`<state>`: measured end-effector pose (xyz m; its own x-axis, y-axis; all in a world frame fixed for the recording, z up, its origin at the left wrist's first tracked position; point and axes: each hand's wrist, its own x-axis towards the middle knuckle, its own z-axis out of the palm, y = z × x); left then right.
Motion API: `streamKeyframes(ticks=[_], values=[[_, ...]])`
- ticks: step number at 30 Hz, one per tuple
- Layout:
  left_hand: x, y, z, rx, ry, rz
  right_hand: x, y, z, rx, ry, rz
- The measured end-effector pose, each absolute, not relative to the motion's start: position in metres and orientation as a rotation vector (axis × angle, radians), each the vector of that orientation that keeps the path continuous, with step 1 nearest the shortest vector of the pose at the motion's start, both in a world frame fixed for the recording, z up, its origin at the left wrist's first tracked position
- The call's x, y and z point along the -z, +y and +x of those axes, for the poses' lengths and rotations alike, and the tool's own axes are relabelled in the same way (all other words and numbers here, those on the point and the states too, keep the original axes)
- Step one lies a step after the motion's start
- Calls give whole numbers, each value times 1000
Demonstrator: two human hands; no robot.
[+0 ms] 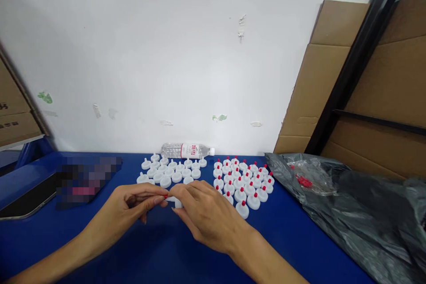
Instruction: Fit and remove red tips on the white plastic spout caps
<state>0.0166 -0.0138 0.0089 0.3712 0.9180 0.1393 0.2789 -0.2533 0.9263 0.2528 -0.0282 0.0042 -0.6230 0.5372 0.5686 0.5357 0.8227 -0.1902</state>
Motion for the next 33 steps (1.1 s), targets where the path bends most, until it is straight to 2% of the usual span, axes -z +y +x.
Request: streamKeyframes(ticks=[22, 26, 29, 33], values=[[-10, -16, 18, -912, 1054, 1740, -7, -31, 251, -102, -2376, -772], [-6, -16, 15, -890, 1122, 1989, -6, -31, 251, -91, -2381, -745], [1, -13, 13, -916, 1032, 2305, -4, -30, 251, -77, -2414, -755], [11, -10, 10, -907, 935, 2432, -1, -31, 249, -63, -2453, -767]])
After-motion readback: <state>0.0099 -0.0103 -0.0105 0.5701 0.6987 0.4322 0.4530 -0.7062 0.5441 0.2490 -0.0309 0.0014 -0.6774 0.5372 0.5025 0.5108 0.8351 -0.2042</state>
